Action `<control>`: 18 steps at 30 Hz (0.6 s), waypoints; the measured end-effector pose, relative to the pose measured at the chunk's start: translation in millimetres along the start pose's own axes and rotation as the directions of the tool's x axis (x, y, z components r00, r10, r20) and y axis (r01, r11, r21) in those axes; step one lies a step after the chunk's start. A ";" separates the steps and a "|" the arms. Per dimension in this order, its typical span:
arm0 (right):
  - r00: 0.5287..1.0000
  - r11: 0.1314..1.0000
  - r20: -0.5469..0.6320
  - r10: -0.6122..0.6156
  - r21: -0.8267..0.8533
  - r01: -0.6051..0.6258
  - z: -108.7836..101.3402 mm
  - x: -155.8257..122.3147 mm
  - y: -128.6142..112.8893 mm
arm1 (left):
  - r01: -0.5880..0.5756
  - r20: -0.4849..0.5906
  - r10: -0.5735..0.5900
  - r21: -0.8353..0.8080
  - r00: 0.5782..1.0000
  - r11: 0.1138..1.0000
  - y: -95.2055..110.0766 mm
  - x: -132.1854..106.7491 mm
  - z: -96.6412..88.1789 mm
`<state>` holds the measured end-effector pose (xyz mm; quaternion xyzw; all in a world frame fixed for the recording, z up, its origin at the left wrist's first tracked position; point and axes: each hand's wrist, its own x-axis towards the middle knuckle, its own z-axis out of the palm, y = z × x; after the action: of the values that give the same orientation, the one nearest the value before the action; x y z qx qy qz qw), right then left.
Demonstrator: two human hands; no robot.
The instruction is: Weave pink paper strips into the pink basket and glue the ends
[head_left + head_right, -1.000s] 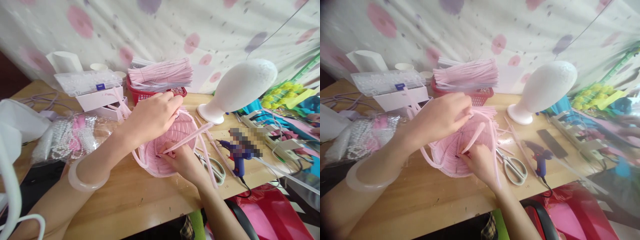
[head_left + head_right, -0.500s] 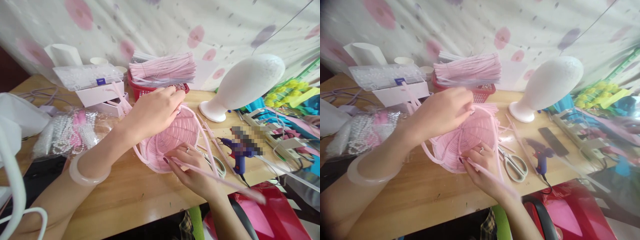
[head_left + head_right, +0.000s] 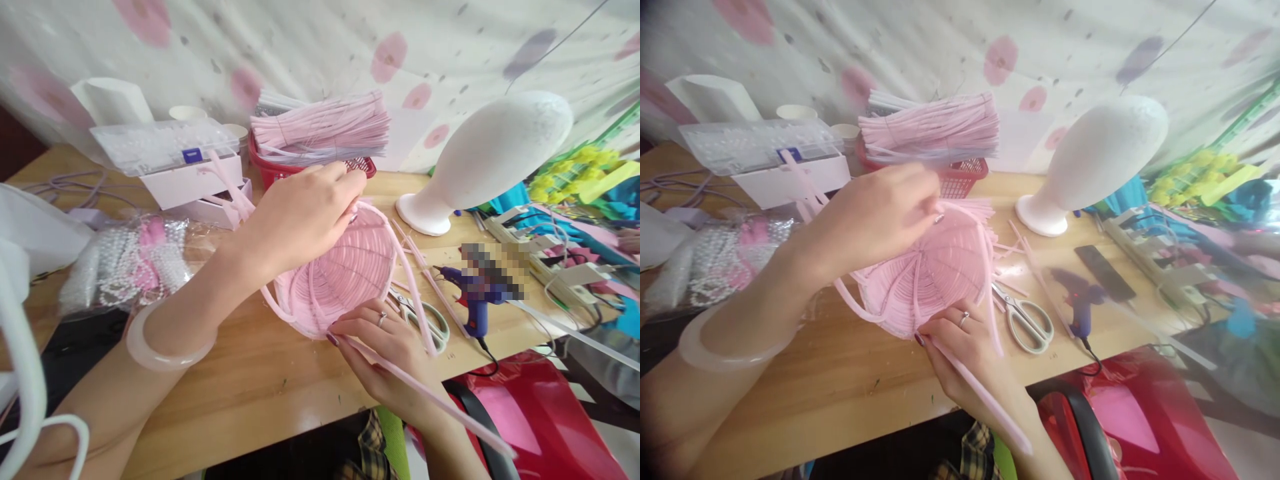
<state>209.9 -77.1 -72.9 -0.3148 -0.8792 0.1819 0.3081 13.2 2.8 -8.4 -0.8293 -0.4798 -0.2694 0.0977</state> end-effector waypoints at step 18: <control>0.986 0.997 0.151 0.066 0.014 -0.069 -5.2 -9.5 -4.6 | 0.002 0.025 -0.002 -0.008 1.000 1.000 3.1 -0.8 -7.4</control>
<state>217.1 -86.1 -70.8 -0.3268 -0.8869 0.2242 0.2374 12.8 -2.6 -2.3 -0.8325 -0.4806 -0.2610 0.0883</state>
